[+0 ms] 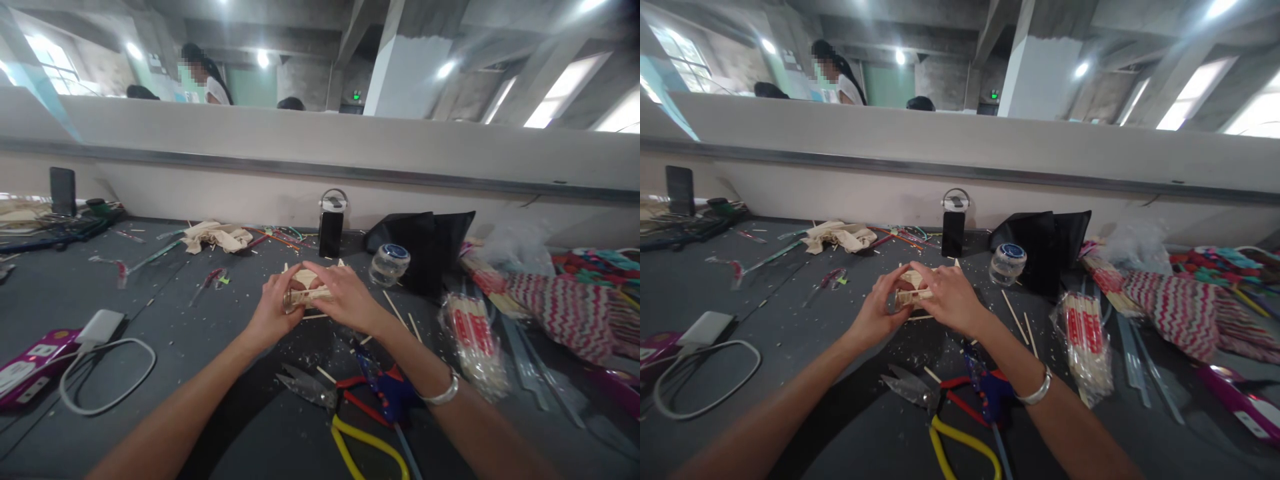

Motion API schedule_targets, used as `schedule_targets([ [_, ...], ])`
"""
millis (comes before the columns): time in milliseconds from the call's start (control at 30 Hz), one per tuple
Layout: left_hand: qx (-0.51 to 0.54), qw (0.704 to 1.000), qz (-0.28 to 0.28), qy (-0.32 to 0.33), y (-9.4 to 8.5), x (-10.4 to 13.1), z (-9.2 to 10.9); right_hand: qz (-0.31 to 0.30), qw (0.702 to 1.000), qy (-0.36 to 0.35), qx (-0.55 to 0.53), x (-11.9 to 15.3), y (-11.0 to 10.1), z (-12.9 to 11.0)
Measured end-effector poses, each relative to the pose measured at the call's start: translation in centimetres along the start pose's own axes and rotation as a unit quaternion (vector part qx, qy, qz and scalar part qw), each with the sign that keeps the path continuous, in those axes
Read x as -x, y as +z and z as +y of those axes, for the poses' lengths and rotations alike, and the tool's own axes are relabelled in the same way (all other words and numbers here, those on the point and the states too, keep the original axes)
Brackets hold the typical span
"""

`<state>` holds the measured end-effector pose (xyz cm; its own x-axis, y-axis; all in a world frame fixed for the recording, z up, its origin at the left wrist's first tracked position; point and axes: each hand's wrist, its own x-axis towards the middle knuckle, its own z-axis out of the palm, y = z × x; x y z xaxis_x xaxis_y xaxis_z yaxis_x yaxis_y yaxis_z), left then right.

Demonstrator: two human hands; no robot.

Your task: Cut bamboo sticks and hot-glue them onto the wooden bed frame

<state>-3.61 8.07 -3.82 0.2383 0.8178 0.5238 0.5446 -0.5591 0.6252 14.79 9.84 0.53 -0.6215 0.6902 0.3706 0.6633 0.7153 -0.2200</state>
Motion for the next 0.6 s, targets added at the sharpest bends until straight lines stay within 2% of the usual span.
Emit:
schedule_targets([
  [200, -0.008, 0.999, -0.015, 0.043, -0.7, 0.3, -0.1, 0.044, 0.998, -0.006, -0.037, 0.5, -1.7, -0.1],
  [367, 0.007, 0.997, -0.009, 0.080, -1.6, 0.3, 0.1, 0.140, 0.986, -0.008, -0.095, 1.2, -4.1, -1.0],
  [500, 0.018, 0.992, 0.048, 0.115, -2.6, 0.1, 0.3, 0.233, 0.964, 0.010, -0.130, 2.1, -6.2, -2.1],
  [600, 0.020, 0.985, 0.140, 0.102, -3.4, -0.1, 0.3, 0.297, 0.946, 0.035, -0.125, 2.9, -7.6, -2.8],
])
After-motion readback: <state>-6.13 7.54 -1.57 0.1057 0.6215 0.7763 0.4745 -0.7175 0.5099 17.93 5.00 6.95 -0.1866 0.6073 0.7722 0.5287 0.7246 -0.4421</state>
